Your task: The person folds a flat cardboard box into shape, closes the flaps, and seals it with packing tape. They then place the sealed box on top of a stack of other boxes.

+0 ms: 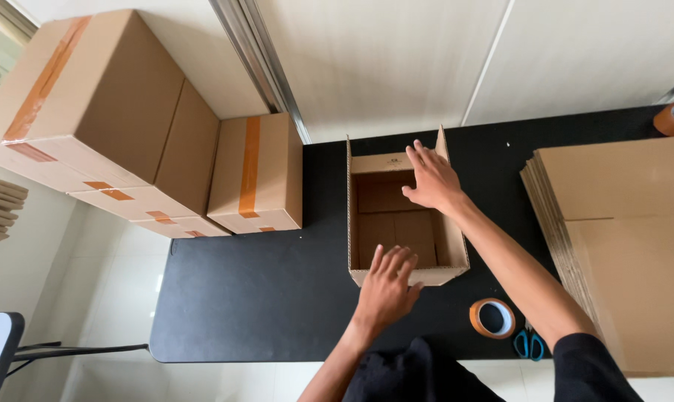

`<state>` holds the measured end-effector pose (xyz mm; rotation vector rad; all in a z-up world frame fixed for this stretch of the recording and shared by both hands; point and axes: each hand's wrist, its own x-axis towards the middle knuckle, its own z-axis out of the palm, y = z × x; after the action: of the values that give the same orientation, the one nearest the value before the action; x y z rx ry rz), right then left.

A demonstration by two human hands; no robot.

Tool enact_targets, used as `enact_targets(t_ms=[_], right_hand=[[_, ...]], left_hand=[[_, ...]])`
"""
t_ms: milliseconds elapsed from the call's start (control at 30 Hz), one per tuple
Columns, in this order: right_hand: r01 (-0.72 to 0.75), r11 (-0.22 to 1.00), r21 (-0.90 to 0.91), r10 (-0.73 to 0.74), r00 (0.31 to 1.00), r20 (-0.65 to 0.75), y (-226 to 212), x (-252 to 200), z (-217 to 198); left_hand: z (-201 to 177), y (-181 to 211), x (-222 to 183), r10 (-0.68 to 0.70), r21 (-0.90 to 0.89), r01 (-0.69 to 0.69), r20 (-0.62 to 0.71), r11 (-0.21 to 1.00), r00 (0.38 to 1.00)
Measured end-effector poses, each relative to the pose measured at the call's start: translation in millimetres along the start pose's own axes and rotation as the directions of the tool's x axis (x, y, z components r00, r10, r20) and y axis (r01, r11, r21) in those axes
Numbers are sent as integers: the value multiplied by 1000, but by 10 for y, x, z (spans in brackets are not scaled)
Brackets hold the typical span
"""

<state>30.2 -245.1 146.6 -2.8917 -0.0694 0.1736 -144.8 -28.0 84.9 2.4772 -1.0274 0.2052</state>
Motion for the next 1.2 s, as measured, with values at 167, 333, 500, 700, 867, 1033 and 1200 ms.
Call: enact_targets(t_ms=[167,333,500,700,867,1033,1200], right_hand=[[-97,994,-57,111,931,348,91,361,646],[-161,964,-213,260,743,617,318,738,1340],[-178,978,-105,204,755,623,427,753,1303],[-191,982,3,146,756,638,390,501,840],[-163,983,81,88,816,571,649,613,1170],[-176,980,98,95,834,543,594,583,1147],[-141,983,114,69,873,483,532,509,1072]], left_hand=[[344,-44,-126,83,83,-72,-147,994,986],[468,-96,-148,89,120,-74,-121,990,989],[748,-72,-306,55,127,-26,-230,992,972],[1256,-237,-606,256,354,-135,-321,925,912],[1319,-316,-398,145,312,-75,-208,947,967],[1432,-513,-228,1,245,38,-161,969,987],[1408,-473,-284,15,276,45,-211,960,977]])
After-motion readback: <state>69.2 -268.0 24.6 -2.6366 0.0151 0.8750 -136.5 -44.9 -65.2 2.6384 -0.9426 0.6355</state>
